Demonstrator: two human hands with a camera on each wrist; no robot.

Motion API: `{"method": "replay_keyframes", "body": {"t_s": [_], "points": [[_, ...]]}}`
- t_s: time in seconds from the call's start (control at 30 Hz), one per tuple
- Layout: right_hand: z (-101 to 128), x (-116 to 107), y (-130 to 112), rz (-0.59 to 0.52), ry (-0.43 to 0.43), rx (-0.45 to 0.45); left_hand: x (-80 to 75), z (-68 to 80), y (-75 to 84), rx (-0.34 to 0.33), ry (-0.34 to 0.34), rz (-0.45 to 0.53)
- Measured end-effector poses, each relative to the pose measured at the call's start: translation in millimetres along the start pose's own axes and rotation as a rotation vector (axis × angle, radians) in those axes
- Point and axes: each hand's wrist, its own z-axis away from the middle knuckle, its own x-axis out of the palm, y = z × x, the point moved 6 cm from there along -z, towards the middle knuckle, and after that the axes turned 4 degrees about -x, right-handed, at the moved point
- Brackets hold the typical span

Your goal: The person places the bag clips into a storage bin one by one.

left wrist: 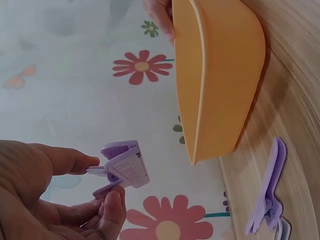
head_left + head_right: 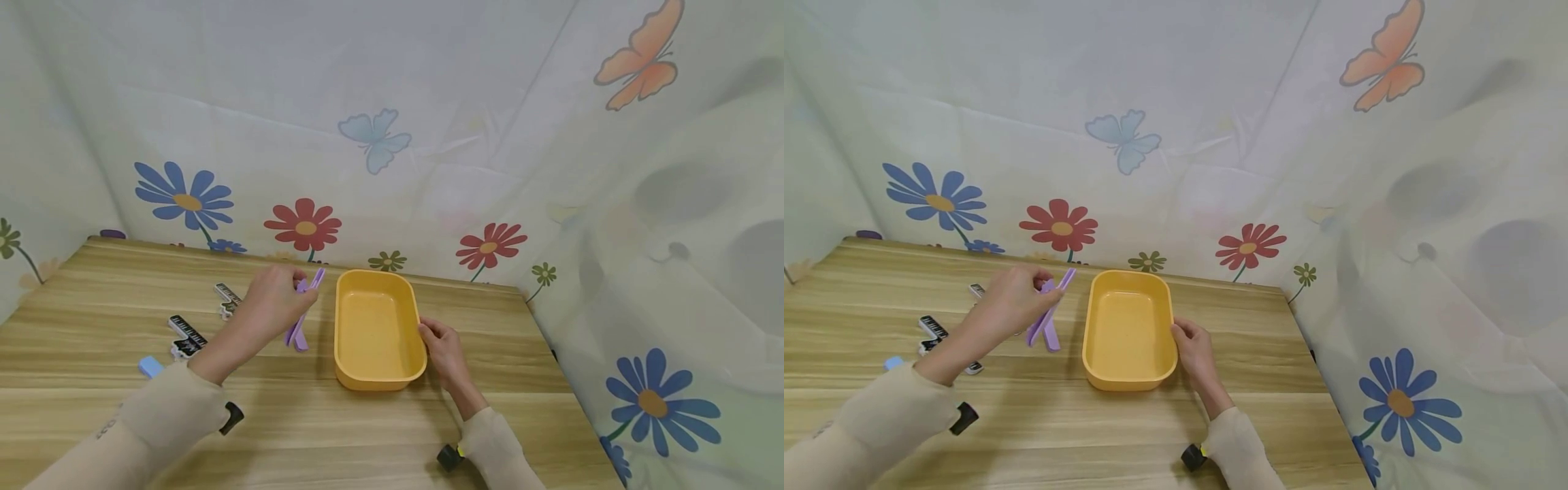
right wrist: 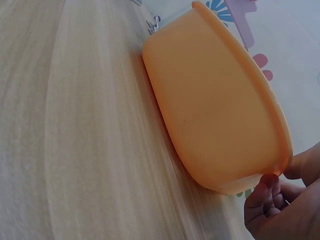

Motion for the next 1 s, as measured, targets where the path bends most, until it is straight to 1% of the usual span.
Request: {"method": "replay_keyframes", "body": {"t_s": [0.07, 0.13, 0.23, 0.3, 0.47, 0.57, 0.8, 0.93, 1.0], "points": [[1, 0, -2, -0.004, 0.003, -0.002, 3.5, -1.2, 1.1, -0.010, -0.010, 0.012], [2, 0, -2, -0.009, 0.004, 0.000, 6.4, -2.7, 2.2, -0.006, -0.008, 0.016], [-1, 0, 1, -0.013, 0.005, 0.006, 11.9, -4.2, 3.5, -0.011, -0.010, 0.023], [-5, -1, 8, -0.019, 0.007, 0.011, 15.3, -5.6, 4.2, -0.010, -0.006, 0.022], [-16, -3, 31, -0.031, 0.018, 0.011, 22.6, -8.1, 5.1, -0.033, -0.020, 0.047], [-17, -3, 36, -0.030, 0.027, 0.009, 25.9, -9.8, 5.8, -0.034, -0.021, 0.063], [-17, -3, 35, -0.021, 0.041, 0.006, 36.9, -13.4, 9.6, -0.029, -0.032, 0.100], [-17, -2, 35, -0.012, 0.038, 0.010, 43.6, -14.5, 12.9, -0.023, -0.039, 0.097], [-17, -2, 36, -0.011, 0.040, 0.018, 48.5, -14.5, 14.4, -0.040, -0.061, 0.109]]}}
